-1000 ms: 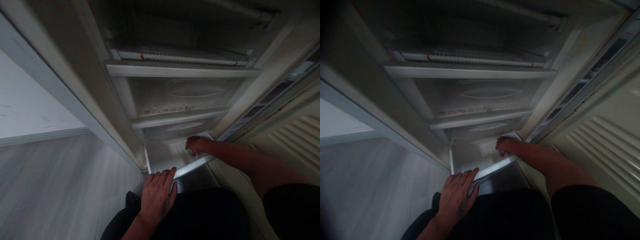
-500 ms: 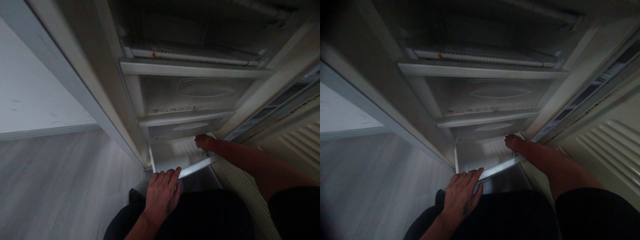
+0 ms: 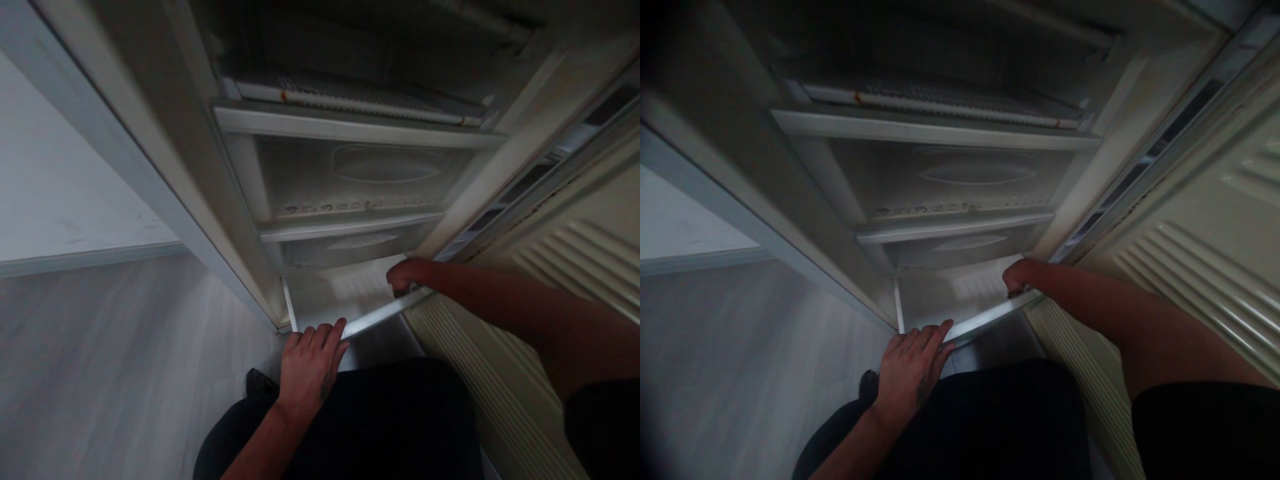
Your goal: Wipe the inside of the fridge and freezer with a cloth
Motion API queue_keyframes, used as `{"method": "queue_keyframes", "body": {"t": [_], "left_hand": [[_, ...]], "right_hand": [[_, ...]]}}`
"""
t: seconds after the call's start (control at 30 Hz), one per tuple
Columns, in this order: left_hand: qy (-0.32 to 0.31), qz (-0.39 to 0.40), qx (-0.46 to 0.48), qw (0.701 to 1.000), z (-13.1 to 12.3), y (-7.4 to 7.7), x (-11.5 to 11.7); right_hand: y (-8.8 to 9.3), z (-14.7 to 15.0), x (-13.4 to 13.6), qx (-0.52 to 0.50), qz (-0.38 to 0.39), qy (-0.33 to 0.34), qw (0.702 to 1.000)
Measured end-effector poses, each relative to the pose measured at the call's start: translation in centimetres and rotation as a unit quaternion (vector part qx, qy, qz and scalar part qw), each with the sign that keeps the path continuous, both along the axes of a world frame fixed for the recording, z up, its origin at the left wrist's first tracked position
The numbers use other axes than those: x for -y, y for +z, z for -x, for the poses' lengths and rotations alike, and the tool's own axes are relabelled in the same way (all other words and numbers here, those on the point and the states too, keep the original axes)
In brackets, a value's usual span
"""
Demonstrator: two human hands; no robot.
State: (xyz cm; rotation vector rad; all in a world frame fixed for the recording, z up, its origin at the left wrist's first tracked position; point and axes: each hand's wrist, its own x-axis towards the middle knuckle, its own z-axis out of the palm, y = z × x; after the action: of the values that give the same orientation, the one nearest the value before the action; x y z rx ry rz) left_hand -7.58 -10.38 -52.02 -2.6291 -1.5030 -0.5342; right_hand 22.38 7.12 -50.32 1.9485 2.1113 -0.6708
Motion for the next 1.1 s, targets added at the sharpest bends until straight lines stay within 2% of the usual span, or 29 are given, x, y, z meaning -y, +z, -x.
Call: {"method": "queue_keyframes", "body": {"t": [0.1, 0.17, 0.23, 0.27, 0.33, 0.4, 0.43, 0.47, 0.53, 0.6, 0.63, 0.7, 0.8, 0.93, 1.1], "left_hand": [[-0.008, -0.006, -0.002, 1.000, 0.1, 0.0, -0.1], [-0.008, -0.016, -0.003, 1.000, 0.1, 0.1, -0.1], [-0.010, -0.028, -0.007, 1.000, 0.1, 0.2, -0.2], [-0.014, -0.035, -0.008, 0.999, 0.1, 0.2, -0.4], [-0.022, -0.049, -0.007, 0.999, 0.3, 0.3, -0.9], [-0.024, -0.058, -0.007, 0.998, 0.7, 0.3, -1.7], [-0.021, -0.062, -0.010, 0.998, 1.0, 0.4, -2.3], [-0.017, -0.066, -0.014, 0.998, 1.3, 0.4, -2.8], [-0.006, -0.081, -0.022, 0.996, 1.7, 0.5, -4.0], [-0.002, -0.101, -0.032, 0.994, 2.0, 0.4, -5.0], [-0.008, -0.110, -0.037, 0.993, 2.0, 0.3, -5.3], [-0.029, -0.128, -0.048, 0.990, 1.8, -0.1, -5.8], [-0.050, -0.147, -0.054, 0.986, 1.3, -0.8, -6.4], [-0.036, -0.152, -0.052, 0.986, 0.5, -1.2, -8.0], [0.000, -0.150, -0.038, 0.988, 0.2, -0.6, -10.0]], "right_hand": [[4.1, 0.3, 0.9, -0.019, 0.091, -0.009, 0.996], [7.0, 0.4, 2.7, -0.119, 0.102, -0.016, 0.988], [8.9, 0.6, 5.8, -0.276, 0.029, -0.027, 0.960], [9.2, 0.8, 7.7, -0.348, -0.047, -0.038, 0.936], [8.0, 1.4, 11.8, -0.422, -0.246, -0.079, 0.869], [4.8, 1.8, 15.5, -0.423, -0.428, -0.157, 0.783], [2.6, 2.0, 16.9, -0.415, -0.489, -0.204, 0.740], [0.3, 2.1, 17.9, -0.408, -0.528, -0.254, 0.700], [-4.2, 2.1, 18.6, -0.401, -0.561, -0.338, 0.641], [-7.5, 2.1, 17.6, -0.399, -0.570, -0.386, 0.606], [-8.6, 2.1, 16.7, -0.399, -0.573, -0.404, 0.591], [-9.8, 2.2, 14.5, -0.400, -0.572, -0.439, 0.566], [-9.8, 2.8, 11.3, -0.403, -0.562, -0.478, 0.541], [-9.6, 4.4, 7.7, -0.436, -0.528, -0.520, 0.511], [-9.7, 5.6, 4.4, -0.470, -0.496, -0.559, 0.470]]}}
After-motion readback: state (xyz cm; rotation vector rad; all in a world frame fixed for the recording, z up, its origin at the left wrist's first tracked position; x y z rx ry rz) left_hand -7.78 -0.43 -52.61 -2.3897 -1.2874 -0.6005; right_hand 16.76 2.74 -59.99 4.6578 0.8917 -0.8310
